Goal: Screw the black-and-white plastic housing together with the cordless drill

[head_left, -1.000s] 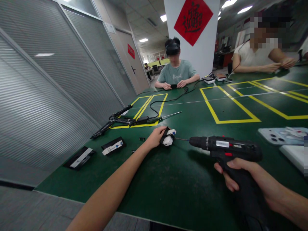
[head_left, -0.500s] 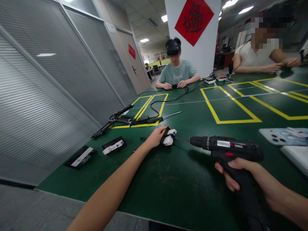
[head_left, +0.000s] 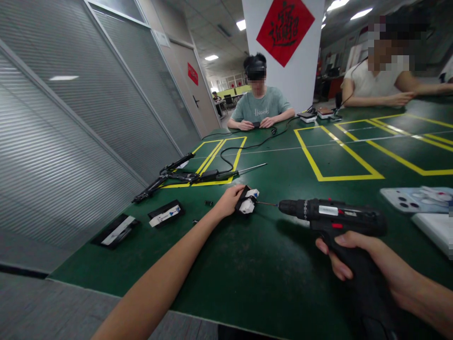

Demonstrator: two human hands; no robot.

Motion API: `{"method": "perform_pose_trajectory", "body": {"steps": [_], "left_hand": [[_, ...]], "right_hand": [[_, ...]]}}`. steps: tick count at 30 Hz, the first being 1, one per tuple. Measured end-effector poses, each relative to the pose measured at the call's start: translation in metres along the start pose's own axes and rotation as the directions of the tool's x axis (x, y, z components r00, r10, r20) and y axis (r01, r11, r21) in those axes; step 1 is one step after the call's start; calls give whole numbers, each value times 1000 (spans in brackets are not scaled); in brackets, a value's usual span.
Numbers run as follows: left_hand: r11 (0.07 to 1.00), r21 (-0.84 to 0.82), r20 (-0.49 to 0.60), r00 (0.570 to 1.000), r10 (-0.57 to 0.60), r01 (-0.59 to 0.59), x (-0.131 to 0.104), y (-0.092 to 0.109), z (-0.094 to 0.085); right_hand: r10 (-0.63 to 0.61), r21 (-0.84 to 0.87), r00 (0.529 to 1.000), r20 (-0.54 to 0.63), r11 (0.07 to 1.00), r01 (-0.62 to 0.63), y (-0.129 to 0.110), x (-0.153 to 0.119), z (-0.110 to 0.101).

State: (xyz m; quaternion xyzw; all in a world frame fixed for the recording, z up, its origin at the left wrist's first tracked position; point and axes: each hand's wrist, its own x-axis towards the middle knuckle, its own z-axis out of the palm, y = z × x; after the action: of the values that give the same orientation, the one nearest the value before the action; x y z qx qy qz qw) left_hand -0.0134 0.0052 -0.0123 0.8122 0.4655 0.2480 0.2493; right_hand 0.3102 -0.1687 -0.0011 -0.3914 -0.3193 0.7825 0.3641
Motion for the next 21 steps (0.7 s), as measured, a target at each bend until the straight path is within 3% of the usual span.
{"method": "perform_pose_trajectory", "body": {"steps": [21], "left_hand": [[1000,11,23,1000,18,-18,0,-4,-2]], "right_hand": [[3,0,1000,14,1000,-3,0,-3,-1]]}}
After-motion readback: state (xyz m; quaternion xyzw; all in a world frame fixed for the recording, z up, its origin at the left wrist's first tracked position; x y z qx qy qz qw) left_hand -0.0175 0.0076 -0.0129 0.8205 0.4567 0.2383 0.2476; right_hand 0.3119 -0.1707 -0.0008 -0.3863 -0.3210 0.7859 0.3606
